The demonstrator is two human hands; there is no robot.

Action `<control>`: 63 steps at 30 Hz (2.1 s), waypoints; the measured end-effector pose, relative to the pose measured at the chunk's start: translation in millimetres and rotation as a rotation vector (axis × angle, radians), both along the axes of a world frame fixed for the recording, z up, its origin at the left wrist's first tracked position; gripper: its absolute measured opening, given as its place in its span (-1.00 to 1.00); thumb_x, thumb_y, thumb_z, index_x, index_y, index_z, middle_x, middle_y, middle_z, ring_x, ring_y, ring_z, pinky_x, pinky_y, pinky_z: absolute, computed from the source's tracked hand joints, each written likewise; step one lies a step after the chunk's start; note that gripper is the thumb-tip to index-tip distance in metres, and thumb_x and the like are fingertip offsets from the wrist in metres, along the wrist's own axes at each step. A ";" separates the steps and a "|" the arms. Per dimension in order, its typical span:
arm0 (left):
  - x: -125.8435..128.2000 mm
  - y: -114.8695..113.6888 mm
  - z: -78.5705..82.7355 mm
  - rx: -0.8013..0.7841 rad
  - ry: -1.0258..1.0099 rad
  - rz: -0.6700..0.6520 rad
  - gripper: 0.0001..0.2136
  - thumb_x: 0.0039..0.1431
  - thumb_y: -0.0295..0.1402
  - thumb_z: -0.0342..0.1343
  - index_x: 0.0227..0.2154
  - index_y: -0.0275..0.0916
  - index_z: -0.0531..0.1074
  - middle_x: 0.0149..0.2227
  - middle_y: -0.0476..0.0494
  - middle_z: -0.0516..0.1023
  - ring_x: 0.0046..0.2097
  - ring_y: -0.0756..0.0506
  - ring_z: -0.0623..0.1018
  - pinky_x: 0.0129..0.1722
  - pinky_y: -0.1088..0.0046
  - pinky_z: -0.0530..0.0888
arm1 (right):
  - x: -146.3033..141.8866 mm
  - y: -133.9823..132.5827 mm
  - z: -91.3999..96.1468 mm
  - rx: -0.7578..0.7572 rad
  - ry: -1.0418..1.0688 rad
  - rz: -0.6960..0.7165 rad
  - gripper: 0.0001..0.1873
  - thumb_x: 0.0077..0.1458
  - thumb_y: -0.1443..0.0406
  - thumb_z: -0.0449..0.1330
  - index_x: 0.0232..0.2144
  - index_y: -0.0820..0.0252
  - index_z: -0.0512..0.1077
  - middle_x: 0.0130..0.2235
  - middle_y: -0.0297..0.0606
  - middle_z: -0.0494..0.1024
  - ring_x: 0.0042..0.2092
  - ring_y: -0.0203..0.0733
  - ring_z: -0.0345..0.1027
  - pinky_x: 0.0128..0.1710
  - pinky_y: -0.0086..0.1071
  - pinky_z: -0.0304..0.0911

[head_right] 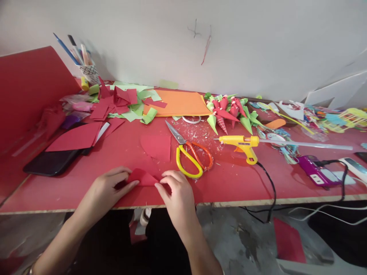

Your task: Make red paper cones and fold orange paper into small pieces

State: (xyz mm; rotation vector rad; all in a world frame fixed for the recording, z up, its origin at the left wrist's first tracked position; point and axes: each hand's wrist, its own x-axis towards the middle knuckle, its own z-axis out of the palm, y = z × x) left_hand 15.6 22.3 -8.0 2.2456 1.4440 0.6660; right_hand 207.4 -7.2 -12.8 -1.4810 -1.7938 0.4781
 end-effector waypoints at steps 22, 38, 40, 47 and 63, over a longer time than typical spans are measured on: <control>3.1 -1.0 -6.7 0.120 0.146 0.083 -0.76 0.17 -0.29 -0.10 -0.57 -0.25 0.24 -0.45 -0.06 0.33 -0.41 -0.03 0.39 -0.41 0.47 0.35 | -14.7 3.9 -0.4 0.024 -0.191 -0.064 -0.83 0.05 0.34 0.10 -0.56 0.17 0.25 -0.37 -0.26 0.40 -0.32 -0.19 0.26 -0.29 -0.32 0.18; 13.1 -3.9 -1.2 0.108 0.324 0.189 -0.74 0.19 -0.31 -0.13 -0.59 -0.25 0.24 -0.40 -0.07 0.31 -0.47 0.00 0.36 -0.48 0.46 0.29 | -15.1 3.8 -1.3 0.030 -0.197 -0.079 -0.81 0.07 0.34 0.06 -0.57 0.16 0.23 -0.39 -0.26 0.38 -0.33 -0.20 0.25 -0.31 -0.33 0.18; 13.3 -4.4 -1.6 0.129 0.343 0.191 -0.74 0.19 -0.32 -0.13 -0.59 -0.25 0.24 -0.41 -0.06 0.30 -0.47 0.00 0.35 -0.47 0.46 0.28 | -14.8 4.3 -1.5 0.034 -0.192 -0.076 -0.82 0.07 0.34 0.06 -0.57 0.16 0.24 -0.39 -0.26 0.38 -0.32 -0.20 0.26 -0.30 -0.33 0.18; 13.6 -4.7 -1.0 0.133 0.381 0.197 -0.75 0.18 -0.32 -0.12 -0.59 -0.24 0.22 -0.43 -0.05 0.28 -0.48 0.00 0.34 -0.48 0.46 0.26 | -8.8 3.0 -3.2 0.035 -0.174 -0.082 -0.85 0.03 0.36 0.09 -0.56 0.17 0.25 -0.36 -0.25 0.39 -0.30 -0.19 0.25 -0.28 -0.31 0.18; 12.9 -4.4 -0.3 0.078 0.357 0.193 -0.74 0.18 -0.27 -0.12 -0.59 -0.23 0.18 -0.43 -0.03 0.28 -0.45 -0.02 0.34 -0.46 0.46 0.24 | 11.9 -1.6 -1.4 0.001 -0.128 -0.045 -0.89 0.04 0.42 0.04 -0.45 0.16 0.33 -0.26 -0.24 0.41 -0.20 -0.16 0.28 -0.19 -0.28 0.20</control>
